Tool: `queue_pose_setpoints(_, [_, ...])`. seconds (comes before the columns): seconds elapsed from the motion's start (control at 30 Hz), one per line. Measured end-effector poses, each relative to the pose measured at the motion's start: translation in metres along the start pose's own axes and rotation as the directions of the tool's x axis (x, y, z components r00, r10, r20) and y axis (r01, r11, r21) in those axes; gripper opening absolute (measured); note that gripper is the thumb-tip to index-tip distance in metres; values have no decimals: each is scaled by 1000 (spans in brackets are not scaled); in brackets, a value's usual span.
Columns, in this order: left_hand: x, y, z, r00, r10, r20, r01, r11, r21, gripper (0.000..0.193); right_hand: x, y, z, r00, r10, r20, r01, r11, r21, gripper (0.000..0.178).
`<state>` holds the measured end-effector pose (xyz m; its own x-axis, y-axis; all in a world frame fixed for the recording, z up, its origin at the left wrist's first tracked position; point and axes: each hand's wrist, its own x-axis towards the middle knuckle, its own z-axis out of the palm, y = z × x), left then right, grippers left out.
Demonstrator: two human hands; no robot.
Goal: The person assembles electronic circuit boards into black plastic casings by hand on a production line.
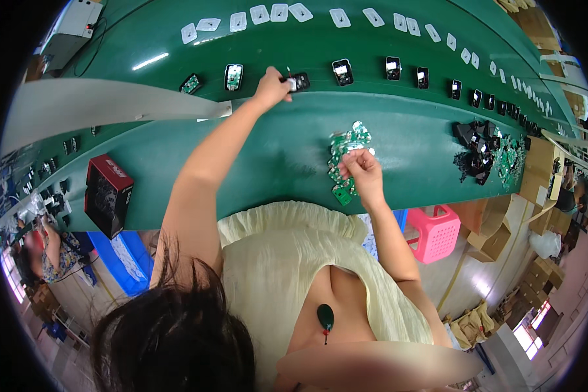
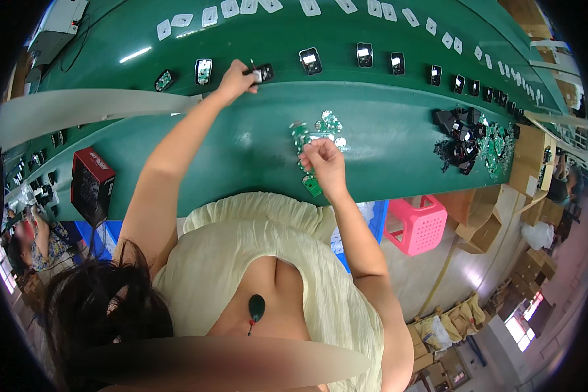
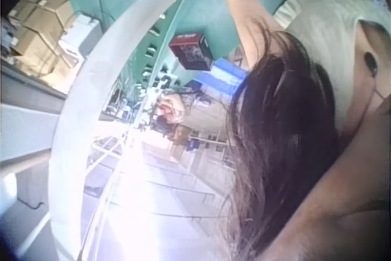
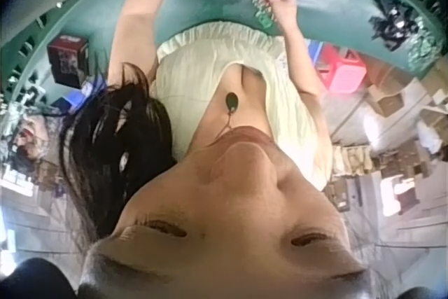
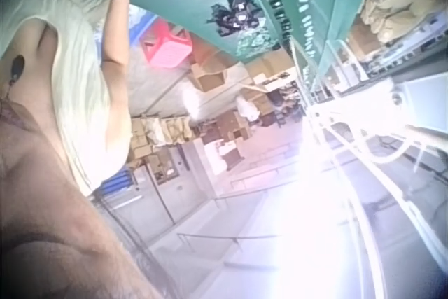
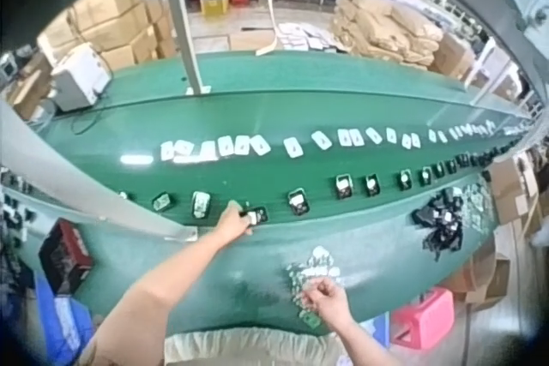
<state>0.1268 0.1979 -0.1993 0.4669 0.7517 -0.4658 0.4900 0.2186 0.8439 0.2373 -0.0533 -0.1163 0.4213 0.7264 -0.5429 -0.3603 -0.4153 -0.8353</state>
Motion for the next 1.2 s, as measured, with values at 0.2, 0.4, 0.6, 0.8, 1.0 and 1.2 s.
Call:
queue_pose_setpoints(0.2, [-127,13,-2,979,-108,172,174,883,-436,33,-21,-29,27,969,-247,11,247,968,-44,10])
queue_pose_setpoints(0.4, [-204,20,4,981,194,-23,-194,945,-262,32,-43,-53,78,757,-597,265,653,705,-277,9])
queue_pose_setpoints(0.6, [-248,31,-5,981,194,-8,-185,926,-329,30,-55,-48,89,829,-492,266,508,861,9,7])
queue_pose_setpoints(0.8, [-273,40,-25,970,8,243,152,760,-632,26,-78,-65,84,918,-382,106,373,923,97,8])
queue_pose_setpoints(1.0, [-277,34,-24,985,159,62,-97,821,-562,16,-104,-77,71,916,-296,270,237,944,230,10])
queue_pose_setpoints(1.2, [-282,35,-22,963,257,-76,-258,813,-521,13,-126,-77,85,876,-304,375,285,953,107,21])
